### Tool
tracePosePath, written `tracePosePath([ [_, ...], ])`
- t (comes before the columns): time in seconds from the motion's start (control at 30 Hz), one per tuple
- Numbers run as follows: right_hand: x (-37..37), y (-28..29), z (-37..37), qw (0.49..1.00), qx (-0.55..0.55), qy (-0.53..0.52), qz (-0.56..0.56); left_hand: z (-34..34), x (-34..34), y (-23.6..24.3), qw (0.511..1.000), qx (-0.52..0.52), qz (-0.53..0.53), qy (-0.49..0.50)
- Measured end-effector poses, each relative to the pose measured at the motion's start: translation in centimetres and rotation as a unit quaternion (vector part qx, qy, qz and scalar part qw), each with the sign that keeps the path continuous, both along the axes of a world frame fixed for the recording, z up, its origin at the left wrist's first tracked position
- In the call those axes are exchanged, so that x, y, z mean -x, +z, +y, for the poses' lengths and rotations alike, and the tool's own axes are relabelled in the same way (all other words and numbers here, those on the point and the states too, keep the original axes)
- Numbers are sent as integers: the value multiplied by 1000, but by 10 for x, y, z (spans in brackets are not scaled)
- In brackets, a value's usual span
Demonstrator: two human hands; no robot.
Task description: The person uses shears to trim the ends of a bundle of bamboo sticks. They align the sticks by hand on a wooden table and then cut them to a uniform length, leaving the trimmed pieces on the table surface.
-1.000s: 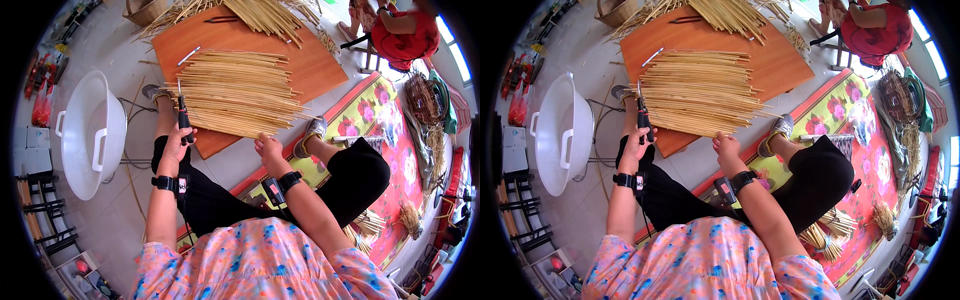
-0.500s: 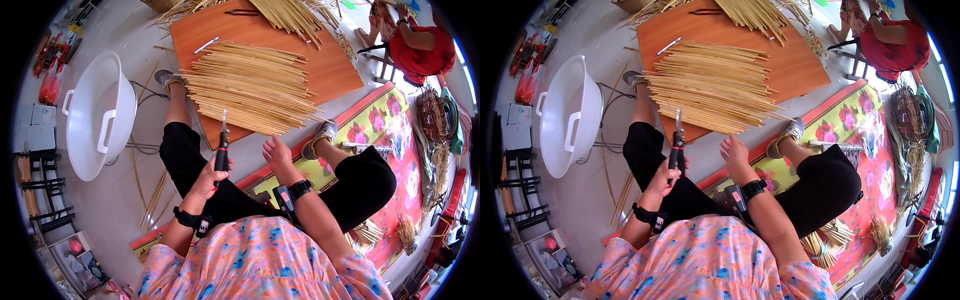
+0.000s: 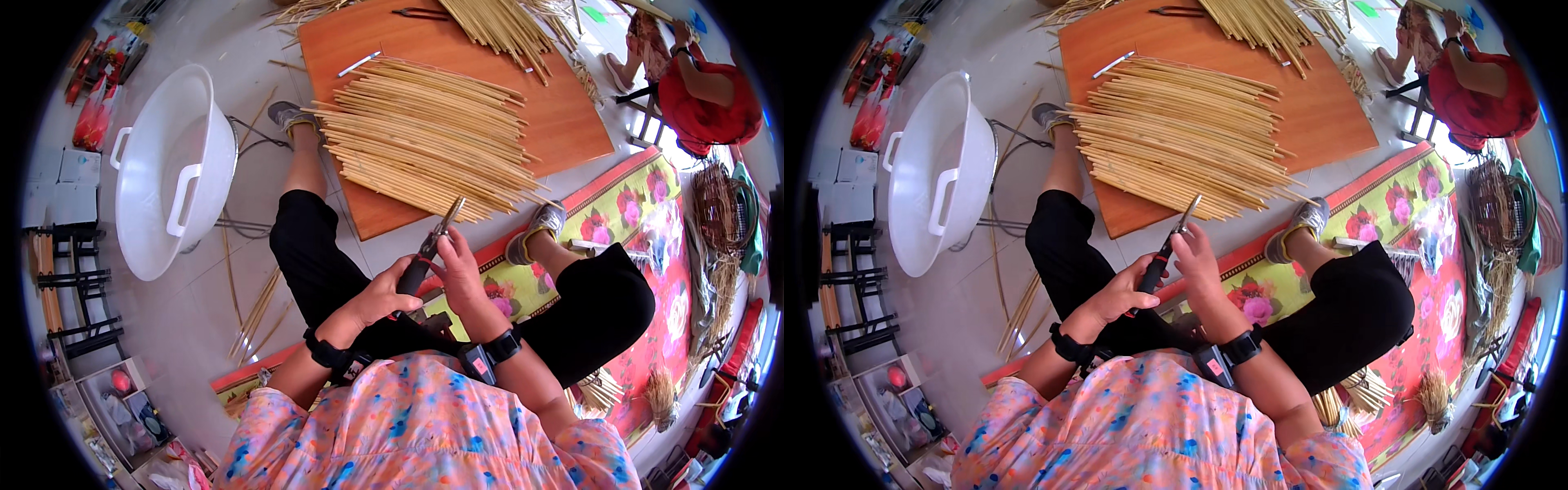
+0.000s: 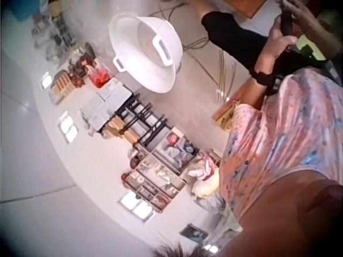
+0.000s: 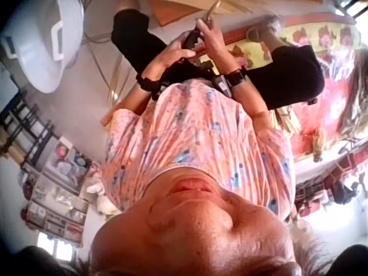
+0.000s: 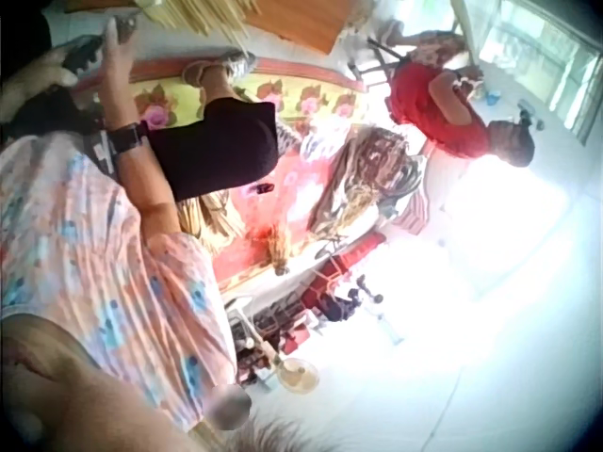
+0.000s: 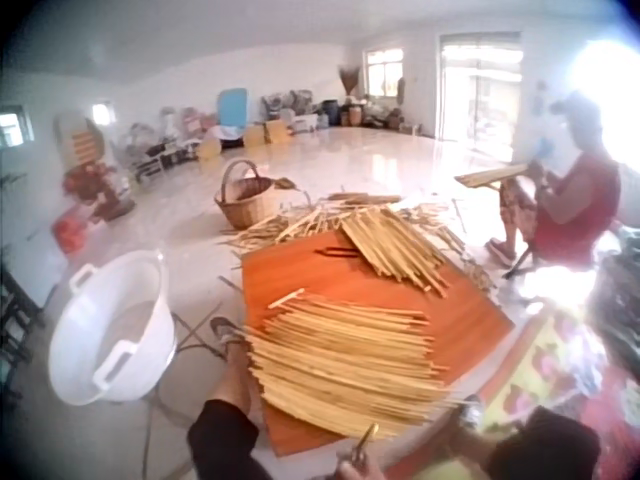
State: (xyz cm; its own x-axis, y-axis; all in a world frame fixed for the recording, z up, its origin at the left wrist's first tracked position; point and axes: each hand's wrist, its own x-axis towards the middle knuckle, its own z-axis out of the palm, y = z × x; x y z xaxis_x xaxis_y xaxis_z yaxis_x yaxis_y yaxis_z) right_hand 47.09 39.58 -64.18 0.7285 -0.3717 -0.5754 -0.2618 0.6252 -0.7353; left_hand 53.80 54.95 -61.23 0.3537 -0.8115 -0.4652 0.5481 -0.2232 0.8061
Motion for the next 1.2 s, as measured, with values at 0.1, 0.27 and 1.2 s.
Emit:
tracePosePath([
  [0.1,-4,1,12,999,-9,-6,-38,-5,8,-28,991,-14,-121,-56],
  [0.27,-3,-4,13,1000,0,-7,-6,-9,18,-32,995,-7,-84,-48],
  [1.2,-23,-7,55,976,187,99,53,38,27,-29,989,35,142,16],
])
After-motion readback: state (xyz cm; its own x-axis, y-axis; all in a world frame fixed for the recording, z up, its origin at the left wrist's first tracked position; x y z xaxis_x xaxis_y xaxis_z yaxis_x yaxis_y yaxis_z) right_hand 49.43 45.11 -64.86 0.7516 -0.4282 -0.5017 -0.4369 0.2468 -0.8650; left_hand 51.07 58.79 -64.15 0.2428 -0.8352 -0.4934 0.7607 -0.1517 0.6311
